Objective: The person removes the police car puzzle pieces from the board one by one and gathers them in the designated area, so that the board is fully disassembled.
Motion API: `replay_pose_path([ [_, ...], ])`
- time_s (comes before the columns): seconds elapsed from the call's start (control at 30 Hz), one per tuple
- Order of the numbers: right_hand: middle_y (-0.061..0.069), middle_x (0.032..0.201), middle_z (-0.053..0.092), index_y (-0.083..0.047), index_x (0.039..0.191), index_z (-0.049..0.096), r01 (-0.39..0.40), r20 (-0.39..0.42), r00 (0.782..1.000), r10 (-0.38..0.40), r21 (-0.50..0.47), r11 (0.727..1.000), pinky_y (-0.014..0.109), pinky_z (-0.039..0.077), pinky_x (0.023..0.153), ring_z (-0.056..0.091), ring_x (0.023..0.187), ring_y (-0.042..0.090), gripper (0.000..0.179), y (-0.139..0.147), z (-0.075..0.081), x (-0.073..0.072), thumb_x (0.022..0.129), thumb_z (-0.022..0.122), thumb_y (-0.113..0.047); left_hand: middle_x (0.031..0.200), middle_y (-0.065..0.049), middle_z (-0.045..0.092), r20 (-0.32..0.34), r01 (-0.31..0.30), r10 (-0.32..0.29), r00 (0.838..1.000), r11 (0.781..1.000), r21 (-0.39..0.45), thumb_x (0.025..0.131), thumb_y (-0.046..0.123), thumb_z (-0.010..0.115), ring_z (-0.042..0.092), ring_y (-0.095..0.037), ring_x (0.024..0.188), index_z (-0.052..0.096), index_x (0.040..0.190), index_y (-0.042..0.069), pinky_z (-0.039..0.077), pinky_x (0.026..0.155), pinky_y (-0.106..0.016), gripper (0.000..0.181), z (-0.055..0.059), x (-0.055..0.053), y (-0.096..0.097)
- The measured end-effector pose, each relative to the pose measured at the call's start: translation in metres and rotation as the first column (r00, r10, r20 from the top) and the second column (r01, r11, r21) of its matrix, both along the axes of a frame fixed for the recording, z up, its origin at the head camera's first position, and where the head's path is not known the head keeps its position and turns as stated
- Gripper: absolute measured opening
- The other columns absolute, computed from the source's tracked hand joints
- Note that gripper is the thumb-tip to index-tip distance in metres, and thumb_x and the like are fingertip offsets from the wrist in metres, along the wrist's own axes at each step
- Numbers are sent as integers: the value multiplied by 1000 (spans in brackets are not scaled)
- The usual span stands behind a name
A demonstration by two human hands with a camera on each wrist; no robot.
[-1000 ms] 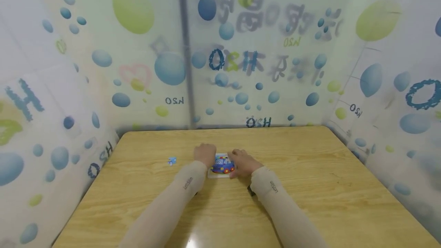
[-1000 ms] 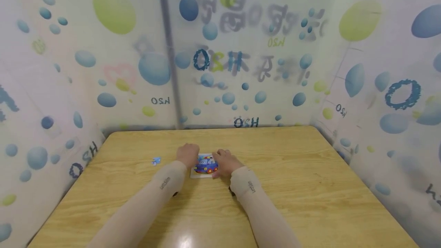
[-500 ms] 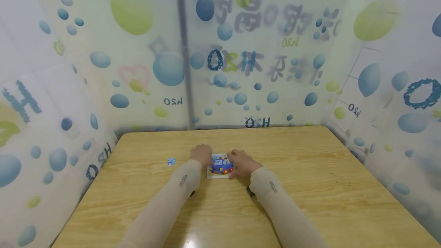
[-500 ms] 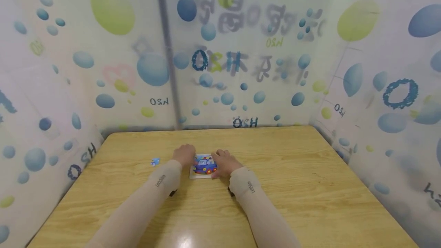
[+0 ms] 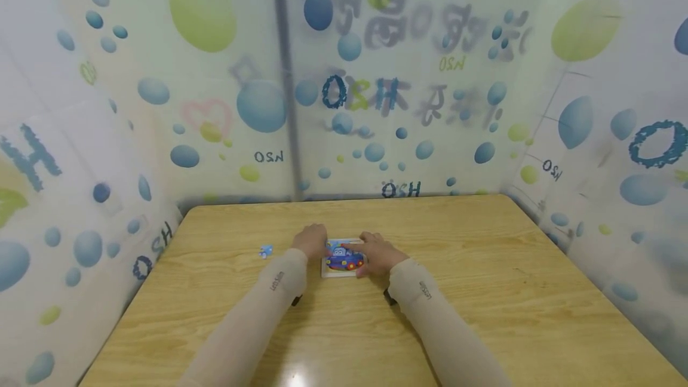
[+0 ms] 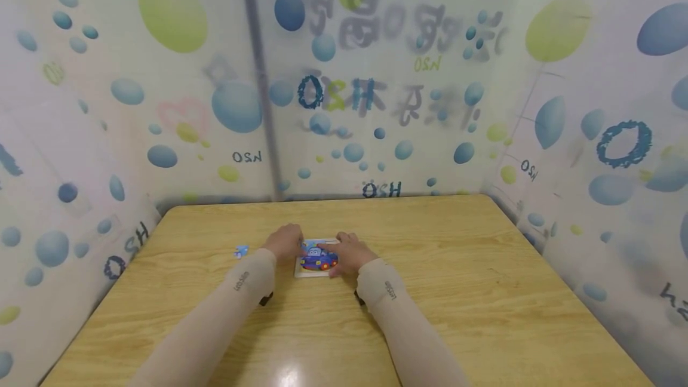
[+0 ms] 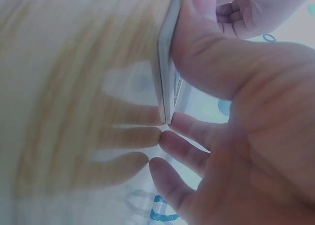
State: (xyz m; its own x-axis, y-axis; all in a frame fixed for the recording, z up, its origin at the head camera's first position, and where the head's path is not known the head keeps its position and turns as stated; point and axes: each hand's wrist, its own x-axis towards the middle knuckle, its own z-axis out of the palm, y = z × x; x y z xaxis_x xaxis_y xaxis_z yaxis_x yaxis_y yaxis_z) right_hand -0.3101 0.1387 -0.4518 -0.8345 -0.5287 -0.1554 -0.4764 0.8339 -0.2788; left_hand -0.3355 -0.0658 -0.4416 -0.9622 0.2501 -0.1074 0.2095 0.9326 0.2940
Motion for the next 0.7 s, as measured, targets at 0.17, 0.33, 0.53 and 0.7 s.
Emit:
replay_pose_path([
  [0.17,19,158,34,-31,156,42,8,-6,1000,-8,24,1000,55,37,113,35,141,37,72,-1,0,1,91,74,-35,100,-10,72,52,19,-22,998,998,62,89,28,79,68,-27,92,74,103,2,58,84,-41,30,-3,-5,-6],
  [0.33,18,160,32,-33,156,40,29,4,1000,-29,27,999,54,36,114,33,143,36,73,-1,1,1,92,73,-36,110,-13,72,77,20,-31,997,991,135,97,25,70,67,-29,101,72,109,0,56,91,-43,28,-3,-7,-10],
  [0.53,16,161,31,-34,156,39,46,16,999,-46,17,999,55,35,115,32,144,36,74,0,2,1,91,73,-37,90,-5,66,111,4,-31,993,973,233,104,23,59,58,-18,79,70,101,3,53,73,-33,23,3,-4,-14],
  [0.7,16,161,32,-33,156,41,46,20,999,-46,24,999,55,33,116,31,145,36,72,0,3,2,91,73,-37,100,-5,64,154,-37,-17,988,941,337,107,23,54,59,-19,89,64,114,3,53,78,-33,24,0,-4,-18],
])
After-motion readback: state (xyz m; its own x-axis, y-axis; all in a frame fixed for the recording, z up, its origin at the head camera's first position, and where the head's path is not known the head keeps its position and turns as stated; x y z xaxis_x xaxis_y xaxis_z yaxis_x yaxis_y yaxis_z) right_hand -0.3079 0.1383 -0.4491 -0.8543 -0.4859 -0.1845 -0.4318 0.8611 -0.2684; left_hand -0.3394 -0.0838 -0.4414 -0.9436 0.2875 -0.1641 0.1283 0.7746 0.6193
